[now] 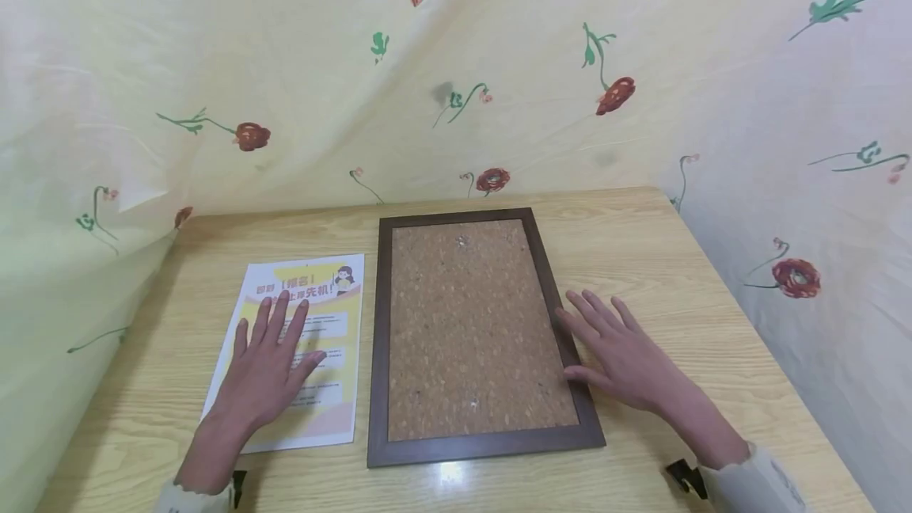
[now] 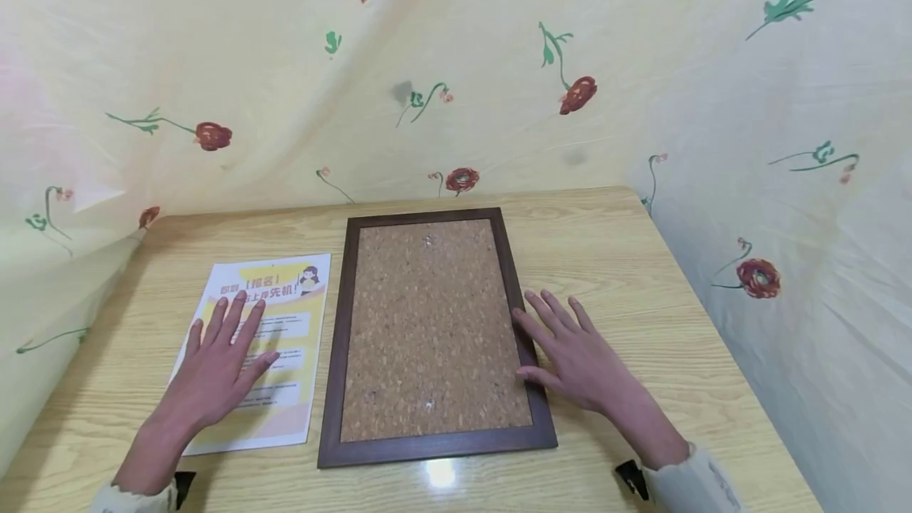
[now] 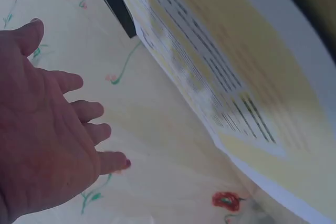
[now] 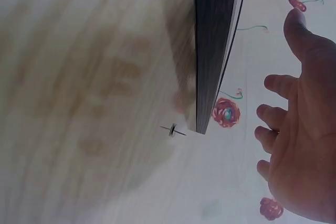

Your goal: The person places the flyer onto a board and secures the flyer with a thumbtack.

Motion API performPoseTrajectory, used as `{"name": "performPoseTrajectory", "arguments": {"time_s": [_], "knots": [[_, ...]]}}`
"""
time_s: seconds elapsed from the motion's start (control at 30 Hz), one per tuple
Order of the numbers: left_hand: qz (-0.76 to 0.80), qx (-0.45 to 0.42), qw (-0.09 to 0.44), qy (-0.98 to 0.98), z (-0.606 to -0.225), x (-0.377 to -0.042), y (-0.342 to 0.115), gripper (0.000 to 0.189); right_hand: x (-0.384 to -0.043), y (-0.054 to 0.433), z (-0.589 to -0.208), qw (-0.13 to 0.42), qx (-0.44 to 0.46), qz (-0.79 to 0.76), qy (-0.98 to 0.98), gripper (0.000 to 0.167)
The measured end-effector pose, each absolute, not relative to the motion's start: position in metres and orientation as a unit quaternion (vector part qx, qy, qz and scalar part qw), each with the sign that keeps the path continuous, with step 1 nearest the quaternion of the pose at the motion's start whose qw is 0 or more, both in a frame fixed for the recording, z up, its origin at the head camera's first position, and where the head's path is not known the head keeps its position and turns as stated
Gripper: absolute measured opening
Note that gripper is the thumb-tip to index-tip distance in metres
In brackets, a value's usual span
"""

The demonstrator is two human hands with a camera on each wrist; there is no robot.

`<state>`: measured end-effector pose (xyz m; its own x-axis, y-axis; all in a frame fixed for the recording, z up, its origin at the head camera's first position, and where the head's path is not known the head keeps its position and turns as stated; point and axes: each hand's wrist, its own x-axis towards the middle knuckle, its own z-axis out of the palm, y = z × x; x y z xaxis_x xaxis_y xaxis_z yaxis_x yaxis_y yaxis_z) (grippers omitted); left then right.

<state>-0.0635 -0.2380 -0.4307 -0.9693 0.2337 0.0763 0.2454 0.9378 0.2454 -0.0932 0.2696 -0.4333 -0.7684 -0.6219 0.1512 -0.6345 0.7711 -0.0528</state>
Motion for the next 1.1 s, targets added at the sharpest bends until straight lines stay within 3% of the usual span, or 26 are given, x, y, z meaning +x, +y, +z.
{"name": "performPoseTrajectory", "arguments": {"time_s": [0.2,0.63,1.1], "knots": [[-0.139,-0.089,0.012,-0.986,-0.433,-0.058,-0.253,0.075,-0.082,0.269,-0.434,0.066,0.336,0.043,-0.939,0.081],[-0.170,-0.004,-0.075,-0.983,-0.435,-0.045,-0.276,0.087,-0.065,0.267,-0.439,0.062,0.341,0.041,-0.937,0.088],[-0.185,0.119,-0.170,-0.961,-0.433,-0.038,-0.291,0.121,-0.057,0.267,-0.446,0.053,0.335,0.041,-0.940,0.099]]}}
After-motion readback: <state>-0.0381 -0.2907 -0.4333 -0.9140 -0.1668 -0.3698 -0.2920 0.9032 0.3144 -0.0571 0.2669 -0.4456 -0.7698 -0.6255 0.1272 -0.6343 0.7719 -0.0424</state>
